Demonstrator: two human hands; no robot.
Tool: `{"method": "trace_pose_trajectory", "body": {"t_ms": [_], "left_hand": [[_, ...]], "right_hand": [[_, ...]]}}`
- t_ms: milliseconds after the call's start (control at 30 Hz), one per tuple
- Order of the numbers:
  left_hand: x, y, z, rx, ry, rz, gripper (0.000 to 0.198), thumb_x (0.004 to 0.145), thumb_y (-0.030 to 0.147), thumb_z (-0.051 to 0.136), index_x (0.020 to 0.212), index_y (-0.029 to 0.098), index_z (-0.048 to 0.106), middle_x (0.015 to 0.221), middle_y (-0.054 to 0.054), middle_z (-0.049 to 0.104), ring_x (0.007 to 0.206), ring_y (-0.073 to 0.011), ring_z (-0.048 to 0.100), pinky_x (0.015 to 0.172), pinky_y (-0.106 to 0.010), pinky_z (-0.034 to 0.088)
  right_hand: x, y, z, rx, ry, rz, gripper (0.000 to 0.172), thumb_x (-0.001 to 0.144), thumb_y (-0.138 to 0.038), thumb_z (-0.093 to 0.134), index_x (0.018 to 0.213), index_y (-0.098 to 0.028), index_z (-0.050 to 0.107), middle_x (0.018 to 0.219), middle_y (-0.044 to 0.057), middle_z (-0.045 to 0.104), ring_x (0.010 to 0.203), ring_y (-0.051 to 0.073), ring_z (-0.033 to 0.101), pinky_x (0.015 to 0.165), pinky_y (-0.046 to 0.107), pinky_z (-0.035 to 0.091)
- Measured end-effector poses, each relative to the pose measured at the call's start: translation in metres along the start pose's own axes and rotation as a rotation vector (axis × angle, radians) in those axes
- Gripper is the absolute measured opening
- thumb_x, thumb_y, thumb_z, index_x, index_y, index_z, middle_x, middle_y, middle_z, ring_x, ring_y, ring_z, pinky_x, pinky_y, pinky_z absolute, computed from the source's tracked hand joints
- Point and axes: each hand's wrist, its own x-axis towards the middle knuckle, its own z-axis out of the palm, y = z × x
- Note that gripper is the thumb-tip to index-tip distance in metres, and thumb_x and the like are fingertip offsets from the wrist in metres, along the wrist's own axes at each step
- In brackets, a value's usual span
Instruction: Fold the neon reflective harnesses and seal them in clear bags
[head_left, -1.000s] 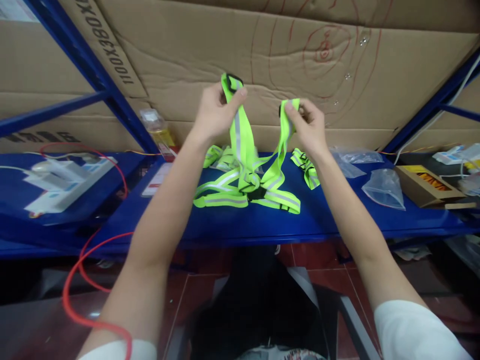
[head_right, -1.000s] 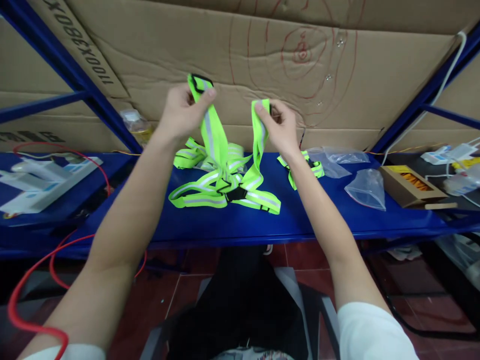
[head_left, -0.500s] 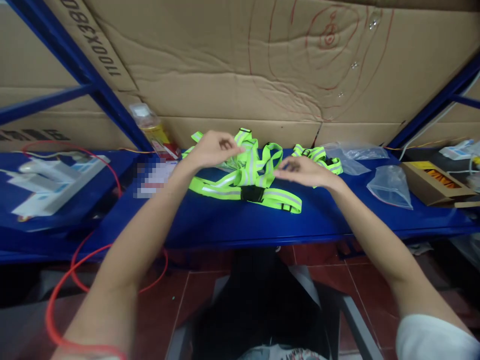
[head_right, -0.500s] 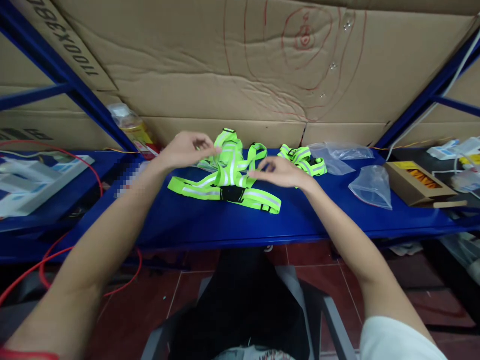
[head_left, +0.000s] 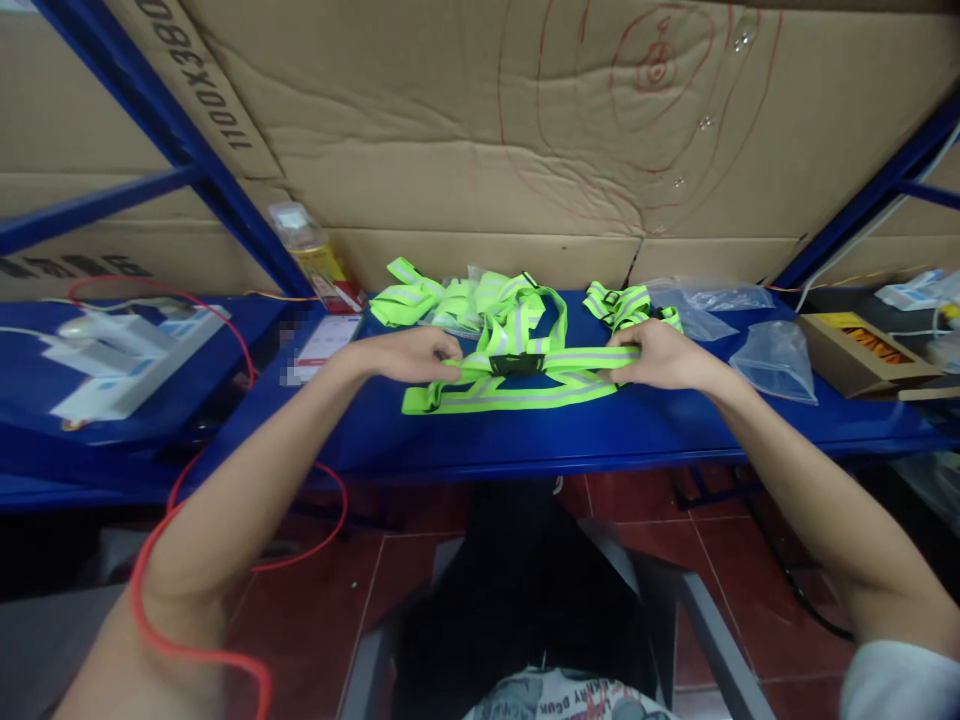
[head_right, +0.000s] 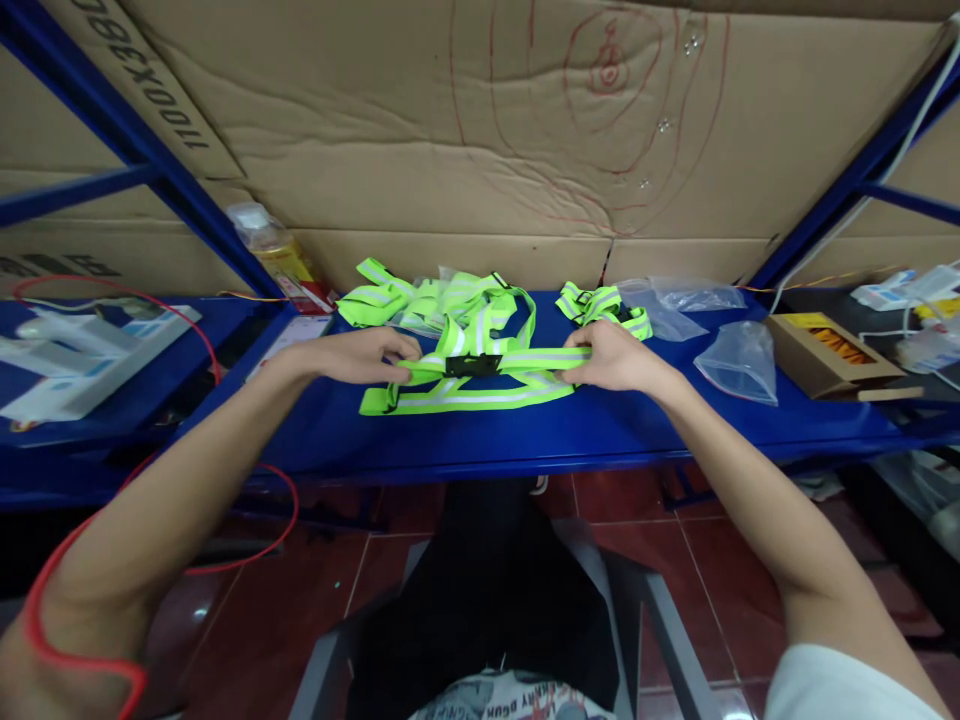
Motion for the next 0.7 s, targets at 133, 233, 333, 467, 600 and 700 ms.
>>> {"method": "trace_pose_trajectory", "body": {"t_ms": [133,233,333,467,600,700], "left_hand": [[-0.024,0.015,-0.025,-0.173,0.042,-0.024,0.036,0.084,0.056,0.074,0.082,0.02,0.073,0.074,-0.003,0.073,0.065,-0.0174,0.065,0.059,-0.026,0.045],[-0.041,0.021,-0.037,-0.313,0.214,0.082,0.033,0.072,0.047,0.089,0.09,0.023,0.075,0.077,-0.002,0.074,0.08,-0.0237,0.077,0.065,-0.027,0.053],[-0.047,0.013,-0.046,-0.434,0.357,0.128,0.031,0.071,0.038,0.091,0.094,0.022,0.076,0.068,-0.002,0.071,0.073,-0.0259,0.079,0.059,-0.028,0.054],[-0.045,-0.004,-0.067,-0.513,0.643,0.204,0.068,0.066,0.033,0.096,0.127,0.021,0.07,0.063,0.0,0.07,0.044,-0.0188,0.064,0.042,-0.024,0.044],[-0.057,0.012,-0.09,-0.554,0.822,0.252,0.043,0.078,0.032,0.094,0.11,0.018,0.069,0.054,0.009,0.056,0.04,-0.0073,0.054,0.051,-0.025,0.054],[-0.086,0.033,-0.105,-0.547,0.92,0.242,0.021,0.099,0.02,0.072,0.119,0.016,0.071,0.066,0.008,0.057,0.054,-0.0055,0.064,0.069,-0.04,0.063]], "right_hand": [[-0.012,-0.006,-0.022,0.401,0.104,-0.111,0.033,0.069,-0.047,0.091,0.071,-0.023,0.069,0.073,0.001,0.07,0.071,0.019,0.064,0.068,0.033,0.05],[-0.018,-0.007,-0.032,0.715,0.211,-0.157,0.039,0.071,-0.049,0.094,0.074,-0.024,0.064,0.069,0.0,0.066,0.072,0.02,0.069,0.071,0.035,0.056],[-0.022,-0.006,-0.043,0.79,0.268,-0.143,0.034,0.07,-0.039,0.096,0.09,-0.023,0.073,0.074,-0.001,0.069,0.067,0.016,0.066,0.069,0.033,0.056],[-0.033,-0.014,-0.063,0.759,0.346,-0.25,0.067,0.063,-0.021,0.098,0.125,-0.033,0.075,0.072,-0.004,0.07,0.061,0.016,0.064,0.061,0.033,0.05],[-0.053,-0.041,-0.09,0.72,0.451,-0.356,0.03,0.071,-0.037,0.1,0.094,-0.029,0.083,0.067,0.0,0.065,0.057,0.017,0.064,0.059,0.04,0.052],[-0.066,-0.056,-0.118,0.626,0.575,-0.387,0.024,0.076,-0.051,0.097,0.089,-0.034,0.084,0.068,0.0,0.057,0.052,0.015,0.056,0.052,0.043,0.05]]}}
